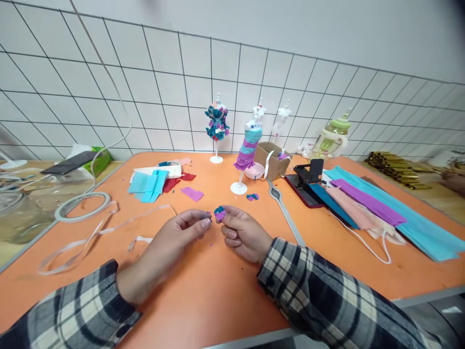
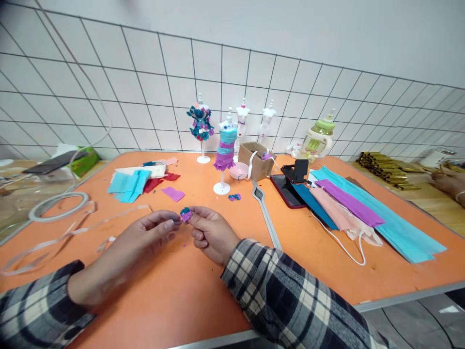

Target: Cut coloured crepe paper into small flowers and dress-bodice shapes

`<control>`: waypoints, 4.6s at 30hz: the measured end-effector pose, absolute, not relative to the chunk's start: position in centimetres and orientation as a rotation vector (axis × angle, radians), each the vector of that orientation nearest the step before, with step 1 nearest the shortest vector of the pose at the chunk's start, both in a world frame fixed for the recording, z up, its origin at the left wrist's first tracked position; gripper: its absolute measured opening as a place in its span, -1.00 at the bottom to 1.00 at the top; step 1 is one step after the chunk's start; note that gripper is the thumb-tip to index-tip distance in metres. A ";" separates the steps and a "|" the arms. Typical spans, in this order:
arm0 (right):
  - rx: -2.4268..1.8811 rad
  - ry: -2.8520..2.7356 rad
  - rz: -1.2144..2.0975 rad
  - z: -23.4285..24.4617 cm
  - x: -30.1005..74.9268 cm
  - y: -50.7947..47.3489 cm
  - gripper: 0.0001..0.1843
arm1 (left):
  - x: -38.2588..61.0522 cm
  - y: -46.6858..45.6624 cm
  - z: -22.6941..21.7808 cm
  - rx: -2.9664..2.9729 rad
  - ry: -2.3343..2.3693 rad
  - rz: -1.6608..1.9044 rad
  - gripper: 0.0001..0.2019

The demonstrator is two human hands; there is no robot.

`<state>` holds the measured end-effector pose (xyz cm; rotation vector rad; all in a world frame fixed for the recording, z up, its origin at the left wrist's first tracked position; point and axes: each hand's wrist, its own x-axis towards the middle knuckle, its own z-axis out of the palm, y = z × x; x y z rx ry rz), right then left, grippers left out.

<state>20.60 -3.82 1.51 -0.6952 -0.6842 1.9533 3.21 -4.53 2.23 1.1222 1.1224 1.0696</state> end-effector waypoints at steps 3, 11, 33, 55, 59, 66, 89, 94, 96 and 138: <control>-0.714 -0.761 1.853 0.9 19.9 -3.9 -0.61 | 3.8 -4.8 1.8 0.923 0.974 1.050 -0.68; -0.902 -1.209 1.416 0.5 19.8 -4.0 -0.65 | 3.0 -4.8 2.2 1.015 1.033 1.010 -0.77; -1.157 -1.635 1.198 0.6 20.9 -3.7 -0.85 | 2.7 -4.1 2.1 1.083 1.124 1.036 -0.71; -1.179 -1.739 1.006 1.7 21.3 -3.8 -0.87 | 2.2 -3.6 1.8 1.342 1.166 0.927 -0.58; -1.180 -1.761 0.967 1.6 21.3 -3.9 -0.94 | 2.4 -3.7 2.0 1.390 1.132 0.913 -0.61; -1.175 -1.799 0.977 1.8 21.5 -3.8 -0.93 | 2.6 -3.9 2.4 1.428 1.129 0.932 -0.60; -1.141 -1.672 0.967 1.1 21.0 -4.0 -0.85 | 2.4 -3.5 1.8 1.363 1.252 0.992 -0.72; -1.147 -1.676 0.951 0.9 21.0 -3.8 -0.88 | 2.6 -3.5 1.8 1.383 1.223 0.964 -0.71; -1.155 -1.680 0.940 0.8 21.0 -3.7 -0.89 | 2.7 -3.6 1.9 1.383 1.206 0.955 -0.72; -1.122 -1.721 0.863 0.6 21.1 -3.4 -0.98 | 2.2 -3.6 1.4 1.717 1.227 0.785 -0.74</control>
